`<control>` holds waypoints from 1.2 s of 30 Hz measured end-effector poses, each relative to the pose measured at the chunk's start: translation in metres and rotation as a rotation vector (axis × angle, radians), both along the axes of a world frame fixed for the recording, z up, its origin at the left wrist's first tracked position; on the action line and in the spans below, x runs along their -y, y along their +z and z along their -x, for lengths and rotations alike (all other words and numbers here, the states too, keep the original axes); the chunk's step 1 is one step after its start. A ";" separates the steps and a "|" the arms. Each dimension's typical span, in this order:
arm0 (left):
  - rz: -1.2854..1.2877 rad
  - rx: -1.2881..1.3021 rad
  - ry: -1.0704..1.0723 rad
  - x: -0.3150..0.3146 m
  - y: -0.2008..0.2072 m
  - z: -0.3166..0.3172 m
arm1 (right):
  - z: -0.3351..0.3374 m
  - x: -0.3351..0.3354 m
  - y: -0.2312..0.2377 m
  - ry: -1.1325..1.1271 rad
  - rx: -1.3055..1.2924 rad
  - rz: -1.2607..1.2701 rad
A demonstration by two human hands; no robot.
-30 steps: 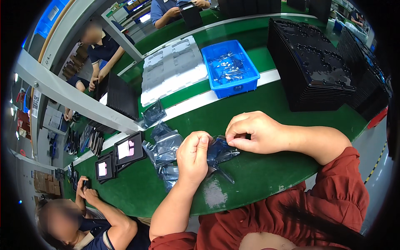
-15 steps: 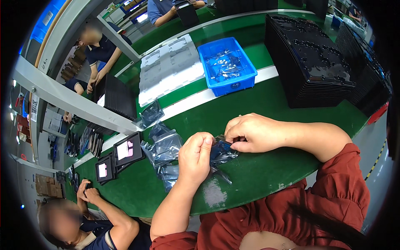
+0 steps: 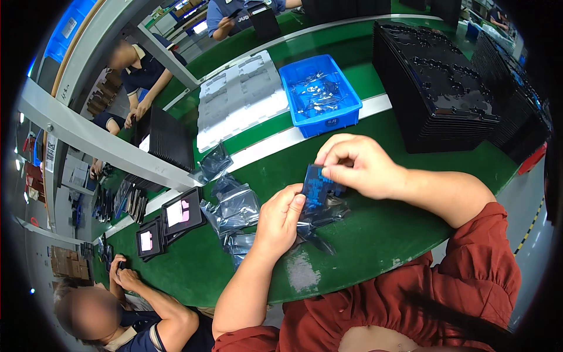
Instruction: The person unpacks small electronic components from plastic bags and places them into a black plastic tray. The person repeats this process, handling multiple items and organizing them into the tray on a green workbench.
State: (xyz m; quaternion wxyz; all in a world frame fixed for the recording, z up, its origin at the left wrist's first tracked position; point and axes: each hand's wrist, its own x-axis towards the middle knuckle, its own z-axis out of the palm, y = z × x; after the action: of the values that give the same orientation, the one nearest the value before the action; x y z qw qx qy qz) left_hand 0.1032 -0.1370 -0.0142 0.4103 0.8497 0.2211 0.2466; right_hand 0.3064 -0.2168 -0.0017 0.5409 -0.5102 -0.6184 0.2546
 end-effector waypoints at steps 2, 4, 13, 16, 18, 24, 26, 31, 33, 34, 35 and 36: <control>-0.026 0.006 0.033 -0.001 0.001 0.000 | -0.016 -0.003 -0.002 0.083 -0.029 0.136; -0.008 -0.019 0.080 -0.004 0.002 0.002 | -0.025 -0.003 0.011 0.048 -0.155 0.426; -0.028 -0.093 0.194 -0.008 0.021 0.013 | -0.063 0.001 0.022 -0.093 1.027 0.505; -0.006 -0.015 0.237 -0.011 0.027 0.021 | -0.034 0.013 0.035 -0.224 1.053 0.222; 0.059 0.128 0.280 -0.011 0.035 0.026 | -0.009 0.020 0.039 0.032 0.968 0.163; 0.108 0.232 0.427 -0.020 0.068 0.076 | 0.045 0.046 -0.002 0.835 0.711 -0.061; 0.046 0.054 0.466 -0.018 0.063 0.089 | 0.048 0.045 -0.007 0.819 0.735 -0.081; -0.664 -0.410 0.531 -0.005 0.016 0.096 | 0.047 0.038 -0.016 0.784 0.708 -0.100; -0.608 -0.411 0.464 -0.002 0.016 0.101 | 0.045 0.037 -0.017 0.779 0.704 -0.112; -0.534 -0.462 0.408 -0.003 0.018 0.101 | 0.045 0.038 -0.018 0.775 0.702 -0.113; -0.459 -0.513 0.351 -0.004 0.022 0.100 | 0.045 0.038 -0.021 0.766 0.692 -0.115; -0.386 -0.560 0.306 -0.003 0.026 0.100 | 0.045 0.038 -0.020 0.764 0.690 -0.125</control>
State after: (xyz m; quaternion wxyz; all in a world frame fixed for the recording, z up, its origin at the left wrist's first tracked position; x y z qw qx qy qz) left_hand 0.0037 -0.1337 0.0120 0.1247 0.9029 0.3988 0.1005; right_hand 0.2616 -0.2548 -0.0214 0.2035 -0.2688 -0.9169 0.2137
